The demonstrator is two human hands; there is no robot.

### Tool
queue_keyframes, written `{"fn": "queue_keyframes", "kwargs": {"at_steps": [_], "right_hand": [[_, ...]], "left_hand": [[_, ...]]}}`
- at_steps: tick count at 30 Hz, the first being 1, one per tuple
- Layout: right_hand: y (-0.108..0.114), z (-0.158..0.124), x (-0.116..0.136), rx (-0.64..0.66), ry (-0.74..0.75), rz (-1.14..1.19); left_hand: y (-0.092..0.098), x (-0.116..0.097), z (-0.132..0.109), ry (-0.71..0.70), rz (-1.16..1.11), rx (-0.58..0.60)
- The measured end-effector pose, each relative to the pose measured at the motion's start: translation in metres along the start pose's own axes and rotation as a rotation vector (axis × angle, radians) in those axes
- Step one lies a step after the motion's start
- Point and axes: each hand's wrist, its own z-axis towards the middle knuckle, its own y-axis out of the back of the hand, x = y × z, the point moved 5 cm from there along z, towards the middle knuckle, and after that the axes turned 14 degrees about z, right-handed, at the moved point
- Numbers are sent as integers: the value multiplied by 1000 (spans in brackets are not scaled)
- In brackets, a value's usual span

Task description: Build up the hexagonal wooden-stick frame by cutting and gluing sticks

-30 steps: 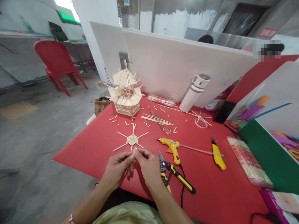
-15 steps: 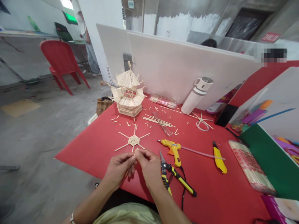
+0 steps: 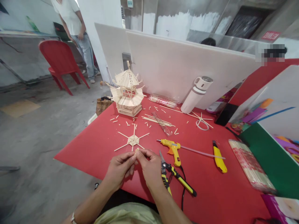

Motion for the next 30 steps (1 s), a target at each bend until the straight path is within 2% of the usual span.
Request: {"fn": "queue_keyframes", "kwargs": {"at_steps": [20,25,30], "right_hand": [[2,3,0,18,-7,4],[2,4,3,29,41,-49],[-1,3,4,12,-8,31]], "left_hand": [[-2,-6,0,-17,-40,-14],[-5,-2,0,8,-53,40],[-4,0,-1,20,-22,35]]}}
